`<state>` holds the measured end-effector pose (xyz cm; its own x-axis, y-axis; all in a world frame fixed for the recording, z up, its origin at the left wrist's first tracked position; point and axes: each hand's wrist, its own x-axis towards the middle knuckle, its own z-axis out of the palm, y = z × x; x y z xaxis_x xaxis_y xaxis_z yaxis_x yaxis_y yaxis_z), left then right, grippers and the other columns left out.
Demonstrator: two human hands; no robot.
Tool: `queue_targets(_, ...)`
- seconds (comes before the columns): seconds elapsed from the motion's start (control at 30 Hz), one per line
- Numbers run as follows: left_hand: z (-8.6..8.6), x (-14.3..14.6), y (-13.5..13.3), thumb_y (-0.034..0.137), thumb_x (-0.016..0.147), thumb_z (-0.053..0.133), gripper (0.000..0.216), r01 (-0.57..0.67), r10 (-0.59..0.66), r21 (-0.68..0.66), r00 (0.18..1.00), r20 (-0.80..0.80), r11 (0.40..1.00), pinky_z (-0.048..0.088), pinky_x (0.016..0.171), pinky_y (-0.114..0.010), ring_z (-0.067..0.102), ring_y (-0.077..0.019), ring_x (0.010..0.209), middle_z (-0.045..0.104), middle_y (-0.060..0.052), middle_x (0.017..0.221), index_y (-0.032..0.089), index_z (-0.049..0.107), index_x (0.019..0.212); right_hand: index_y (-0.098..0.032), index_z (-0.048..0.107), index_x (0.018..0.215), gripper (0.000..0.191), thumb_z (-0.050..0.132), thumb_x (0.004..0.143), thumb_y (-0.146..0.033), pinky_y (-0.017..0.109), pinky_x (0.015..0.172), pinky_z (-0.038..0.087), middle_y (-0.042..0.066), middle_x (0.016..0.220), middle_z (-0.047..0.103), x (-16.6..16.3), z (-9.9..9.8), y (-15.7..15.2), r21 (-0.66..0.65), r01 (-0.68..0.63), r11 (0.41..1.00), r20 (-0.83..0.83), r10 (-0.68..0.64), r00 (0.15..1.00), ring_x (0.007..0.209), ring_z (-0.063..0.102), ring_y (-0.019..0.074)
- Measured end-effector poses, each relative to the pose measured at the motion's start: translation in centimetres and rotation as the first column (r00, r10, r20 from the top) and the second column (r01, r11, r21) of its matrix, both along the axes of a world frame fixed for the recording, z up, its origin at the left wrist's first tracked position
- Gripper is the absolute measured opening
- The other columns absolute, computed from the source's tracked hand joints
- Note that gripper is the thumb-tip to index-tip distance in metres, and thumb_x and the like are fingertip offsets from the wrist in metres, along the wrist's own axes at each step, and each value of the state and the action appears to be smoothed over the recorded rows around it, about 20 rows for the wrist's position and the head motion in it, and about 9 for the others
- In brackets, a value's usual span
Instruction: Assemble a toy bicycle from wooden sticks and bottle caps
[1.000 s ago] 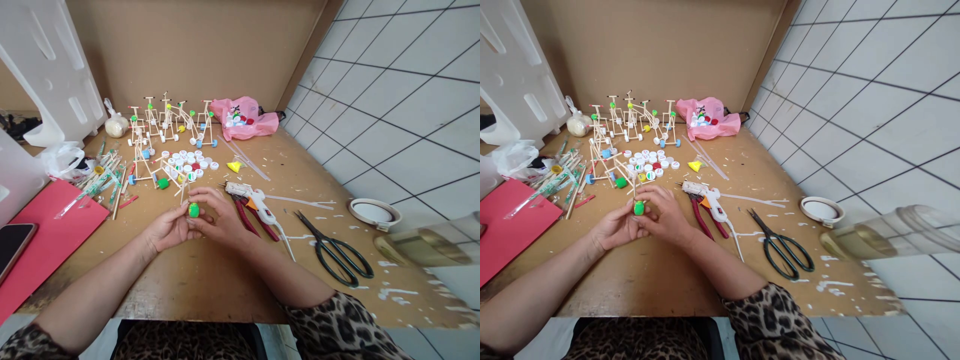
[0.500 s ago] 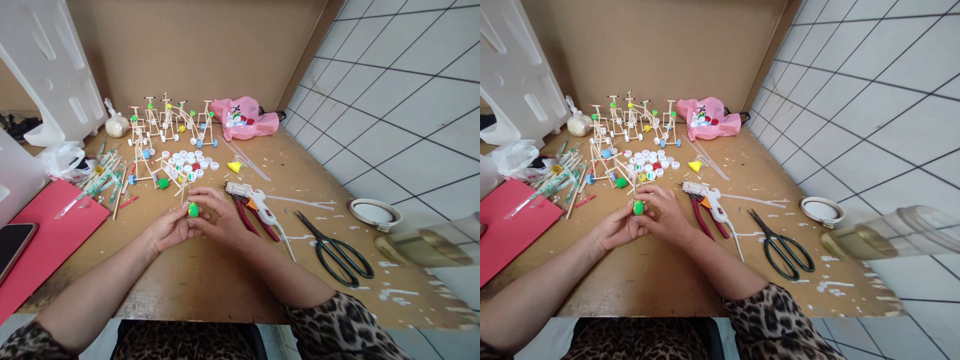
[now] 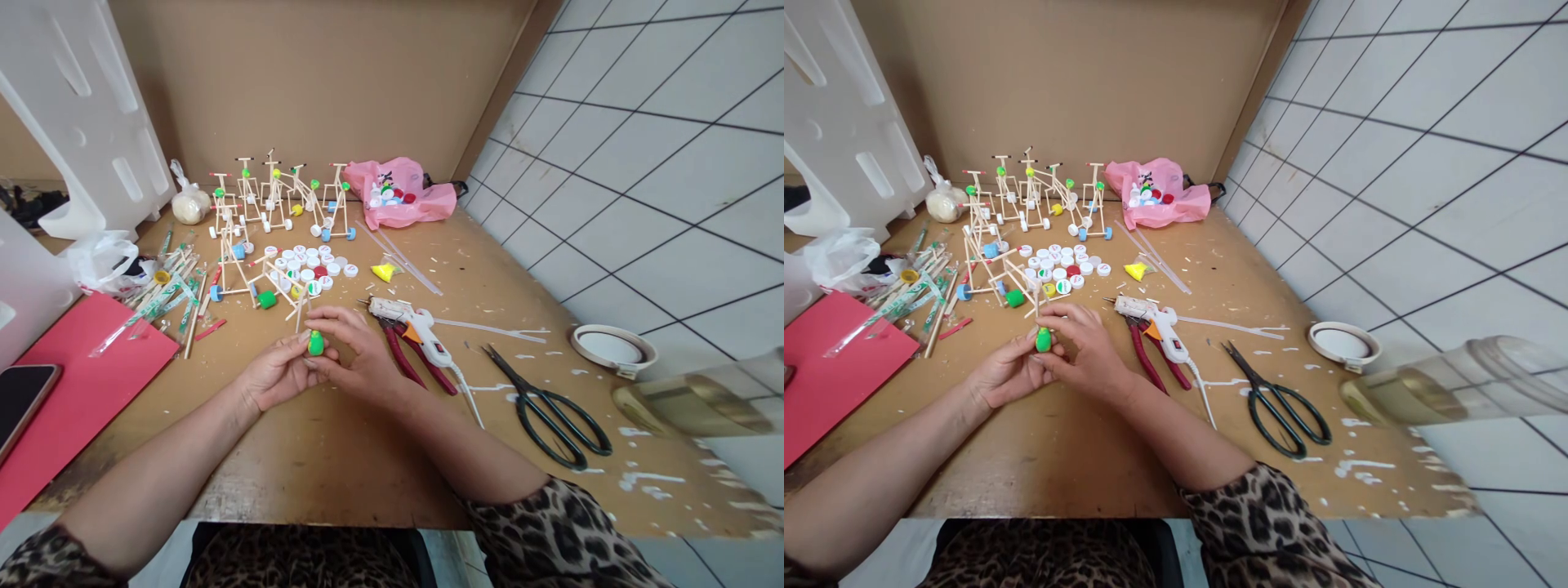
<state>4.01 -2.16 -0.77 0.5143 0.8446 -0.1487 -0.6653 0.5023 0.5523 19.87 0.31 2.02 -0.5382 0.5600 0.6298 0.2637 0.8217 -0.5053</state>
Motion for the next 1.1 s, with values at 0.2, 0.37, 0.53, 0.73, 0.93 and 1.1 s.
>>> queue_targets(0.2,-0.07,0.02,-0.02,0.029,0.071,0.080,0.019,0.017,-0.017,0.013,1.000,-0.014,1.000,0.051,0.073,-0.026,0.067,-0.0132,0.072,0.073,-0.004,0.079,0.015,0.069,0.078,-0.025,0.060,0.112,0.028,0.061,0.086,-0.034,0.044,0.092,0.050,0.009,0.117,0.065,-0.05,-0.27,0.13,0.003,0.010,1.000,0.011,-0.010,1.000,0.109,0.062,0.0228)
queue_targets(0.37,0.06,-0.17,0.14,0.038,0.080,0.069,0.023,0.026,-0.026,0.008,1.000,-0.014,1.000,0.051,0.075,-0.028,0.067,-0.0151,0.075,0.073,-0.006,0.084,0.016,0.069,0.083,-0.026,0.060,0.112,0.029,0.062,0.085,-0.034,0.044,0.093,0.049,0.008,0.116,0.065,0.02,-0.20,0.28,0.014,0.011,1.000,0.014,-0.011,1.000,0.109,0.062,0.0231)
queue_targets(0.53,0.33,-0.26,0.25,0.033,0.080,0.070,0.017,-0.012,0.012,-0.002,0.999,-0.035,1.000,0.052,0.074,-0.029,0.067,-0.0155,0.072,0.072,-0.005,0.077,0.016,0.069,0.082,-0.025,0.060,0.112,0.028,0.062,0.085,-0.030,0.044,0.092,0.049,0.008,0.116,0.066,0.05,-0.04,0.25,0.042,0.022,0.999,-0.001,-0.022,1.000,0.110,0.061,0.0231)
queue_targets(0.73,0.05,-0.10,0.14,0.026,0.071,0.079,0.016,-0.031,0.031,0.008,0.999,-0.040,1.000,0.052,0.071,-0.025,0.067,-0.0138,0.071,0.073,-0.003,0.077,0.015,0.069,0.078,-0.025,0.060,0.113,0.029,0.062,0.085,-0.032,0.044,0.092,0.049,0.008,0.116,0.066,0.05,0.01,0.17,0.023,0.013,1.000,0.014,-0.014,1.000,0.109,0.062,0.0231)
queue_targets(0.93,-0.19,-0.05,0.20,0.024,0.073,0.077,0.013,-0.036,0.036,-0.011,0.998,-0.049,0.999,0.052,0.071,-0.026,0.068,-0.0138,0.071,0.072,-0.003,0.075,0.015,0.068,0.077,-0.026,0.060,0.113,0.029,0.062,0.085,-0.031,0.044,0.094,0.049,0.008,0.117,0.065,0.00,-0.26,0.14,-0.010,0.016,1.000,0.022,-0.016,1.000,0.110,0.061,0.0228)
queue_targets(1.1,0.03,-0.07,0.15,0.024,0.070,0.080,0.016,-0.038,0.037,-0.024,0.999,-0.025,0.999,0.053,0.070,-0.025,0.068,-0.0129,0.070,0.073,-0.003,0.076,0.015,0.069,0.076,-0.025,0.059,0.116,0.034,0.063,0.085,-0.036,0.044,0.094,0.049,0.009,0.119,0.065,0.08,-0.05,0.17,-0.004,0.030,1.000,0.012,-0.030,0.999,0.112,0.061,0.0233)
